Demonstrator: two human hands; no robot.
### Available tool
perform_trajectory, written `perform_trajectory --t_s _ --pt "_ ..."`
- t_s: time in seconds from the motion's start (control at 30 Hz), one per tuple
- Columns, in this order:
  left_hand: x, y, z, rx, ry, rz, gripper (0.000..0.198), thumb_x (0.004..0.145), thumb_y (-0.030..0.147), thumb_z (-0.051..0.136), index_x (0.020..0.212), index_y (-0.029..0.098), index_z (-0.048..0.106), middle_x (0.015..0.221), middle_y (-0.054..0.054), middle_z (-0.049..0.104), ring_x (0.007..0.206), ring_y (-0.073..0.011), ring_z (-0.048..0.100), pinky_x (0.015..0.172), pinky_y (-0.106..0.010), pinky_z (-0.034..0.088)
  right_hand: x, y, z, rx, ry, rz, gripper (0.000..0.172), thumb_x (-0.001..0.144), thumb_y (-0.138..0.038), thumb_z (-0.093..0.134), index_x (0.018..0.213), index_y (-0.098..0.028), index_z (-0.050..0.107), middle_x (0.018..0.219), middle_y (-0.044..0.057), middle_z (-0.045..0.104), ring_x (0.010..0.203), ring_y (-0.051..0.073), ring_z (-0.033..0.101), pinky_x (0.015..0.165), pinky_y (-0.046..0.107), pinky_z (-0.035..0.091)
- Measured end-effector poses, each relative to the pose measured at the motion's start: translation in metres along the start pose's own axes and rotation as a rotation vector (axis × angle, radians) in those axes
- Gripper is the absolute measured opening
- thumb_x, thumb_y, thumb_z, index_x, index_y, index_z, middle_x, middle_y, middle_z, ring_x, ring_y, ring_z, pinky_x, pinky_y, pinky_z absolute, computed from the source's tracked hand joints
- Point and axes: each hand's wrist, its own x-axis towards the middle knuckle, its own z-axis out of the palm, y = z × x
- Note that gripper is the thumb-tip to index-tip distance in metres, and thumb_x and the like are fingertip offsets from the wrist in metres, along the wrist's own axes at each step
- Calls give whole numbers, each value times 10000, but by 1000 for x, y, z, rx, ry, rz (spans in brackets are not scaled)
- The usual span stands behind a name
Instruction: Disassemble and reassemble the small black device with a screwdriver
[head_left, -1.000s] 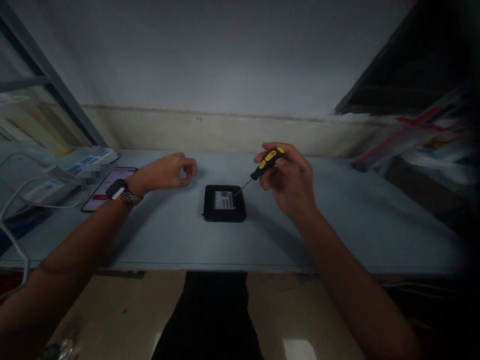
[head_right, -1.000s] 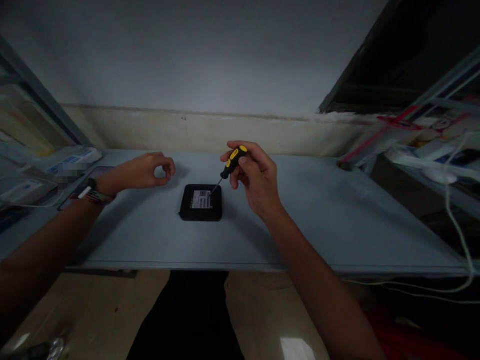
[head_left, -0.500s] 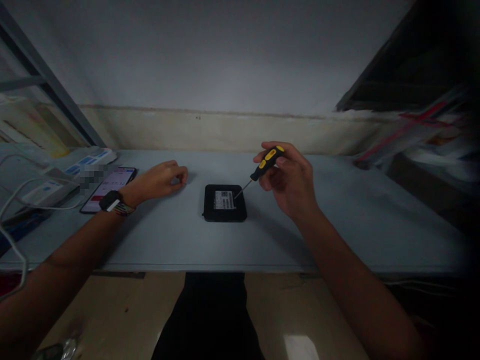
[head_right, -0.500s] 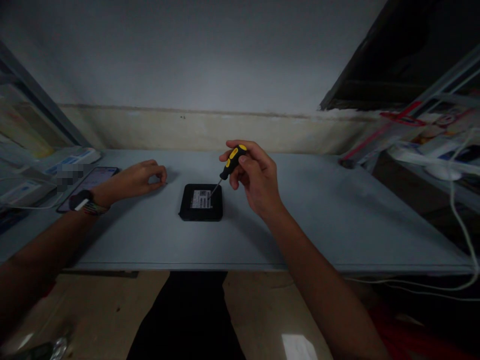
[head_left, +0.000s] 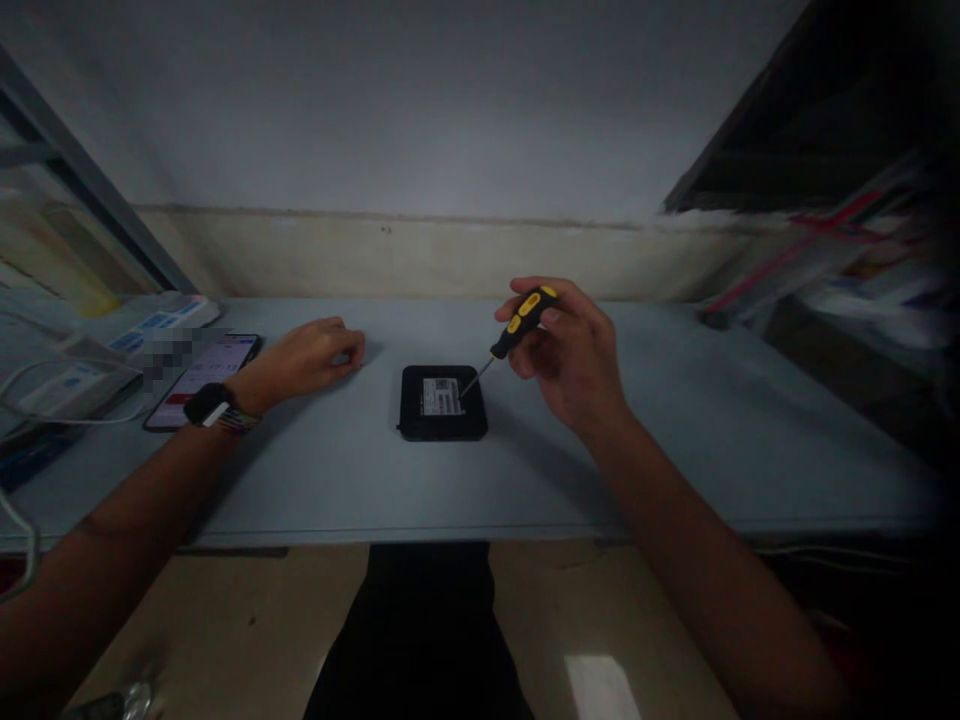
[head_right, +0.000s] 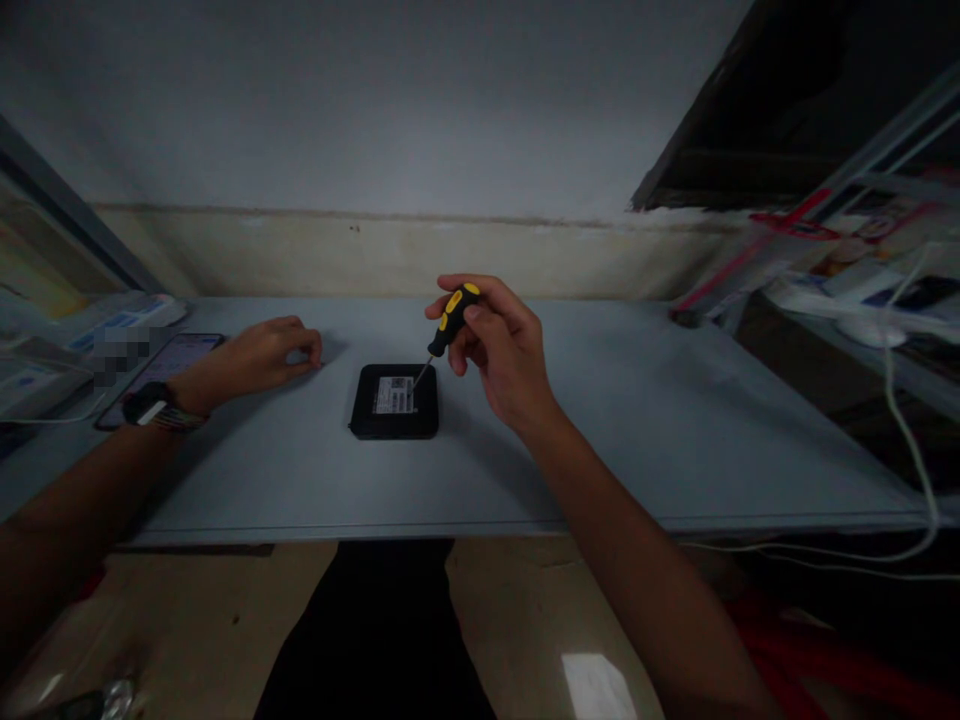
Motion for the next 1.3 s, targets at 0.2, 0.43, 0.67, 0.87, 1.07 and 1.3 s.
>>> perform_trajectory --t_s 0.2,0.43,0.67,0.87,1.07,1.3 --pt "-4 -5 1 9 21 -21 122 1000 308 605 961 217 676 926 -76 643 863 -245 625 808 -363 467 -1 -2 1 25 -5 -10 221 935 -379 743 1121 -266 780 969 4 819 472 73 548 417 228 431" --pt "-4 -4 1 -35 59 -34 208 1020 390 602 938 217 682 920 -66 656 855 -228 630 818 -355 473 -1 2 -1 0 -16 -12 256 954 -422 739 1155 -267 771 999 12 815 490 76 554 415 225 435" --pt "-4 -5 2 -78 43 -41 206 1012 391 605 937 218 687 927 -68 683 891 -235 649 843 -355 485 -1 2 0 11 -35 -20 221 962 -394 731 1144 -279 780 994 4 807 495 72 556 422 219 445" --pt "-4 -4 1 -122 14 -11 194 1012 380 607 934 218 680 924 -59 688 886 -223 656 853 -350 488 -2 2 0 -14 -30 -18 230 969 -421 733 1150 -287 779 989 3 798 494 73 553 422 220 455" --pt "-3 -5 2 -136 44 10 195 1023 373 608 930 220 685 919 -54 692 894 -220 662 865 -349 498 -3 2 0 -24 -47 -21 223 992 -428 714 1159 -292 769 997 1 781 499 74 549 427 226 455" --pt "-4 -6 3 -117 55 15 213 1042 377 590 936 221 688 927 -65 692 910 -232 647 871 -358 496 -4 1 2 -24 -43 -27 241 985 -434 717 1161 -274 761 991 4 785 499 68 545 427 216 456"
